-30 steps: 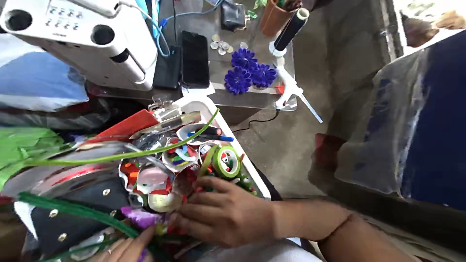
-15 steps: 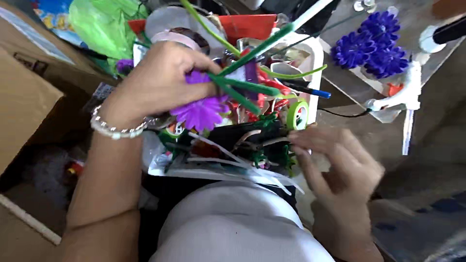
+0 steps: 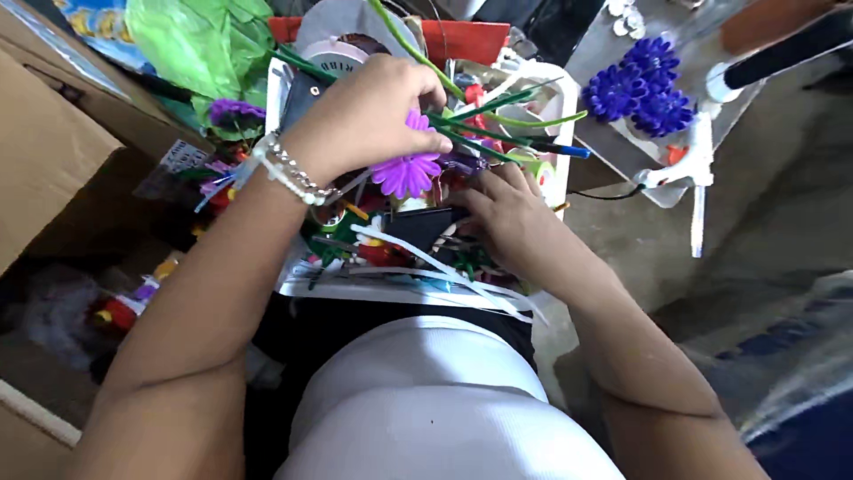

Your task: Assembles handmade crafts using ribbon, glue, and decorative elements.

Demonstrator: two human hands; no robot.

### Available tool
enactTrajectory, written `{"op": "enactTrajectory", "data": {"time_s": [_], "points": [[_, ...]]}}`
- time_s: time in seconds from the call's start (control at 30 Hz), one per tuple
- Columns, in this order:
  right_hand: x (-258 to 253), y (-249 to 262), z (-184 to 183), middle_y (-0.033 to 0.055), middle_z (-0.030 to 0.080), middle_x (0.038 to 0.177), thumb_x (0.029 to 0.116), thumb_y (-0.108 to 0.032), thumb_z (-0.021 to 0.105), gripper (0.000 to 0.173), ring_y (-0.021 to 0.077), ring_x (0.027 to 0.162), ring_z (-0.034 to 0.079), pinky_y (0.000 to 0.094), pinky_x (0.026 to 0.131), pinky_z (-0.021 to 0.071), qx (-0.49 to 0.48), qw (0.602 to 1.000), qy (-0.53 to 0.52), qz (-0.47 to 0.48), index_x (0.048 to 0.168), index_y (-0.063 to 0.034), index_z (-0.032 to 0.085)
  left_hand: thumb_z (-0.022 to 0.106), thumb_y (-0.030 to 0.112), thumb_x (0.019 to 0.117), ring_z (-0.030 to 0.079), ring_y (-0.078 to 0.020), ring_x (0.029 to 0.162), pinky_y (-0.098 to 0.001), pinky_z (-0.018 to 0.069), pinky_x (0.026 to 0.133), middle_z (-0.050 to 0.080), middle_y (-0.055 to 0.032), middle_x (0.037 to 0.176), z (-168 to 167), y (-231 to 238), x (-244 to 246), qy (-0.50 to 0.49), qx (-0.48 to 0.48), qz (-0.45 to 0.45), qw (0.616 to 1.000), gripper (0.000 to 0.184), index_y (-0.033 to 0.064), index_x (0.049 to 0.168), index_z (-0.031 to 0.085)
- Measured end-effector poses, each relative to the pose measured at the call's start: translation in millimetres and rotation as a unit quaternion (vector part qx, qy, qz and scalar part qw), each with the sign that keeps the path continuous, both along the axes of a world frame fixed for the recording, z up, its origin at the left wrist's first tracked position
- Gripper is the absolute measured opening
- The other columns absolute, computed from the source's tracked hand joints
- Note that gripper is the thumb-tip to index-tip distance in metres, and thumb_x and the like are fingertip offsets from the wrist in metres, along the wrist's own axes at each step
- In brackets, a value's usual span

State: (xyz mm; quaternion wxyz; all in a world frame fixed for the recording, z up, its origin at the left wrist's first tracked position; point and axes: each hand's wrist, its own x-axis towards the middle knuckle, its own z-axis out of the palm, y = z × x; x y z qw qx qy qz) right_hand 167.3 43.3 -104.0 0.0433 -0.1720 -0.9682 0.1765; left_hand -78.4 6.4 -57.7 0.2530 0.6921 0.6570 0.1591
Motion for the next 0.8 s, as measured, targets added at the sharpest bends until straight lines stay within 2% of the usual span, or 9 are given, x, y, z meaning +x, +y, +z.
{"op": "enactTrajectory", "data": {"time_s": [0.1,0.17,0.23,0.4,0.5,0.6,0.67,0.7,0.8], "points": [[-2.4,4.4,19.3,0.0172,0.067,0.107,0.0839,-0.01,0.081,0.032,0.0375,0.1,0.066,0.0562,0.087,0.0513,-0.022,0.999,-0.002,0.031,0.114,-0.0066,0.072,0.072,0.041,0.0933,0.059,-0.0149,0.07,-0.0356,0.0509,0.069,0.065,-0.005,0.082,19.0,-25.0,-4.6,-0.034,0.049,0.031,0.998,0.056,0.0126,0.14,0.059],[-2.1,3.9,30.7,0.0135,0.064,0.107,0.0872,-0.013,0.079,0.03,0.0296,0.086,0.068,0.0469,0.071,0.0571,-0.031,0.999,-0.011,0.036,0.116,-0.008,0.07,0.067,0.044,0.096,0.06,-0.0071,0.07,-0.0274,0.0516,0.066,0.066,0.0004,0.082,30.7,-50.1,-10.2,-0.045,0.1,0.046,0.993,0.05,0.0154,0.136,0.061],[-1.3,4.6,37.3,0.0138,0.063,0.107,0.0874,-0.01,0.078,0.029,0.0286,0.08,0.067,0.0447,0.062,0.057,-0.042,0.999,0.005,0.022,0.115,-0.0071,0.068,0.065,0.046,0.0971,0.06,0.0014,0.067,-0.0188,0.0506,0.06,0.066,0.0075,0.081,35.4,-79.3,-16.6,-0.069,0.123,0.048,0.989,0.04,0.0188,0.127,0.065],[1.4,16.7,49.1,0.0143,0.068,0.106,0.0936,-0.01,0.07,0.027,0.0278,0.095,0.068,0.0479,0.083,0.0573,-0.064,0.992,0.1,-0.04,0.119,-0.0022,0.063,0.066,0.053,0.0933,0.059,0.0048,0.062,-0.0187,0.0513,0.054,0.066,0.0152,0.077,9.0,-141.4,-12.2,-0.079,0.081,-0.006,0.994,0.035,0.0265,0.115,0.073],[0.6,23.1,51.1,0.0115,0.069,0.103,0.0947,-0.013,0.07,0.028,0.0192,0.094,0.069,0.0383,0.086,0.0582,-0.081,0.981,0.168,-0.058,0.119,-0.0008,0.062,0.061,0.055,0.0951,0.065,-0.0011,0.067,-0.0301,0.0568,0.059,0.071,0.0123,0.084,-13.2,-152.8,17.9,-0.059,0.037,-0.04,0.997,0.037,0.0304,0.12,0.071],[1.7,28.8,47.9,0.0098,0.069,0.105,0.0939,-0.013,0.072,0.029,0.0125,0.096,0.068,0.0296,0.088,0.0579,-0.095,0.968,0.22,-0.071,0.118,0.0004,0.062,0.062,0.043,0.0983,0.07,-0.024,0.071,-0.0508,0.0562,0.063,0.073,-0.0054,0.085,-28.0,-141.9,65.1,-0.045,-0.005,-0.08,0.996,0.049,0.0251,0.143,0.06],[4.3,31.3,43.1,0.0098,0.068,0.106,0.0936,-0.014,0.072,0.031,0.0108,0.097,0.068,0.0276,0.089,0.0575,-0.106,0.958,0.248,-0.094,0.118,0.0014,0.062,0.066,0.036,0.0974,0.069,-0.0343,0.071,-0.056,0.0551,0.067,0.071,-0.0128,0.078,-33.8,-131.4,94.5,0.012,-0.026,-0.087,0.996,0.057,0.0169,0.149,0.055],[6.3,32.4,41.4,0.0098,0.068,0.107,0.0937,-0.014,0.072,0.031,0.0103,0.098,0.067,0.0269,0.088,0.0578,-0.115,0.953,0.261,-0.106,0.119,0.002,0.061,0.068,0.035,0.096,0.07,-0.0354,0.069,-0.0551,0.0557,0.066,0.07,-0.0138,0.075,-39.5,-128.3,105.2,0.045,-0.009,-0.083,0.995,0.055,0.0112,0.145,0.059],[15.2,34.2,41.4,0.0078,0.069,0.109,0.0928,-0.013,0.073,0.033,0.0085,0.099,0.068,0.0258,0.088,0.0589,-0.148,0.933,0.293,-0.145,0.12,0.001,0.06,0.069,0.033,0.095,0.07,-0.0337,0.068,-0.0515,0.0561,0.062,0.067,-0.0135,0.072,-49.0,-121.9,115.2,0.103,0.025,-0.081,0.991,0.03,0.0041,0.101,0.072]]}}
